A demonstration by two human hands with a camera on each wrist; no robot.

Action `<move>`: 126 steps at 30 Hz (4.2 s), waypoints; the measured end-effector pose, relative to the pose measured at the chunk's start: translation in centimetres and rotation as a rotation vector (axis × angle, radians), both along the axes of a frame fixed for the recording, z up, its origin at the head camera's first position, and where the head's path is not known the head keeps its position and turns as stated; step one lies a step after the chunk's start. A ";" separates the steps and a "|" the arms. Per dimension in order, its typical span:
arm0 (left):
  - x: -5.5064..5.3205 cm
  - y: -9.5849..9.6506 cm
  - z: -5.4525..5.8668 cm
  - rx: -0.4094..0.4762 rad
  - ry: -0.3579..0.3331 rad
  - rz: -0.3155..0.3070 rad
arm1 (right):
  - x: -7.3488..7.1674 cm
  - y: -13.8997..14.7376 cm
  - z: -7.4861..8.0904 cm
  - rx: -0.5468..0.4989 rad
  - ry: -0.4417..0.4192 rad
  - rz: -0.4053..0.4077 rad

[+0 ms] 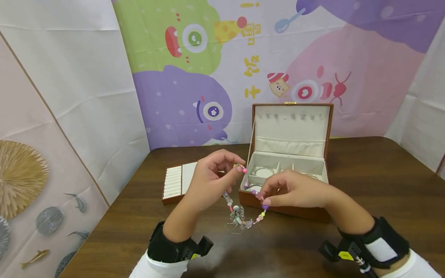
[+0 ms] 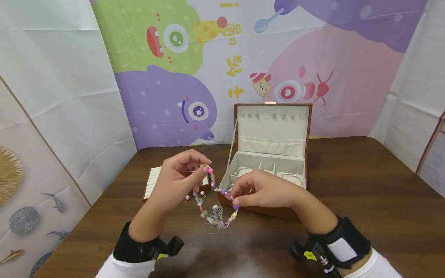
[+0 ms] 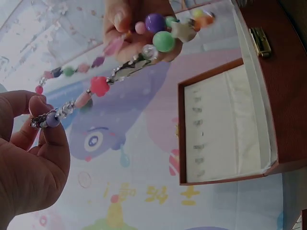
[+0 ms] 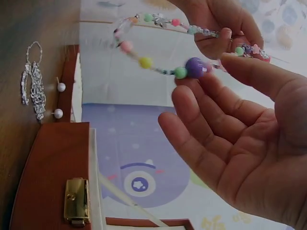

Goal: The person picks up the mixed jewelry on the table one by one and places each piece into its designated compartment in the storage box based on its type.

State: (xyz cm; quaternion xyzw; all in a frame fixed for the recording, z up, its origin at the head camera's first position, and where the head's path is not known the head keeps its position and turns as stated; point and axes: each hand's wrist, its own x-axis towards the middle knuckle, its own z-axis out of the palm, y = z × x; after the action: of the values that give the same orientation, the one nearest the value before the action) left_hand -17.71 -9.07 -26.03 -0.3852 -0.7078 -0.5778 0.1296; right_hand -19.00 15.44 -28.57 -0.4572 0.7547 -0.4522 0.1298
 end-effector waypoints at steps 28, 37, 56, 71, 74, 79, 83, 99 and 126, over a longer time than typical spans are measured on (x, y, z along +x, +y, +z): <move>-1.7 0.7 -1.6 -0.290 -0.130 -0.219 | 2.0 -0.1 1.6 -0.343 -0.080 -0.353; -1.8 -0.1 -1.1 -0.213 -0.194 -0.155 | 1.3 1.0 2.0 -0.357 -0.097 -0.343; -1.7 0.7 -1.4 -0.232 0.089 0.019 | 0.9 -1.2 0.6 -0.270 -0.280 -0.165; -1.4 1.0 -1.6 -0.291 0.027 -0.063 | 1.5 -1.2 0.3 -0.233 -0.149 -0.243; -1.4 1.2 -1.7 -0.286 -0.015 -0.084 | 1.6 -1.0 0.8 -0.246 -0.098 -0.235; -1.6 1.4 -2.0 -0.299 -0.080 -0.102 | 1.7 -0.3 2.2 -0.243 -0.041 -0.308; -2.3 1.2 -2.3 -0.376 -0.118 0.021 | 1.2 0.8 3.6 -0.241 -0.020 -0.382; -7.6 0.0 -6.6 -0.475 -0.515 0.178 | -4.6 5.9 8.0 -0.223 0.080 -0.690; -8.4 0.7 -9.0 -0.430 -0.592 0.192 | -14.2 10.8 5.9 0.267 0.448 -1.026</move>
State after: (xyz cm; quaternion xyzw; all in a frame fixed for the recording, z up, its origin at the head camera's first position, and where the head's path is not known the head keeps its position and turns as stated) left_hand -26.12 -8.35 -35.00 -0.1519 -0.8527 -0.4874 -0.1109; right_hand -33.20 26.21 -22.69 -0.0967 0.9396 -0.2503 -0.2126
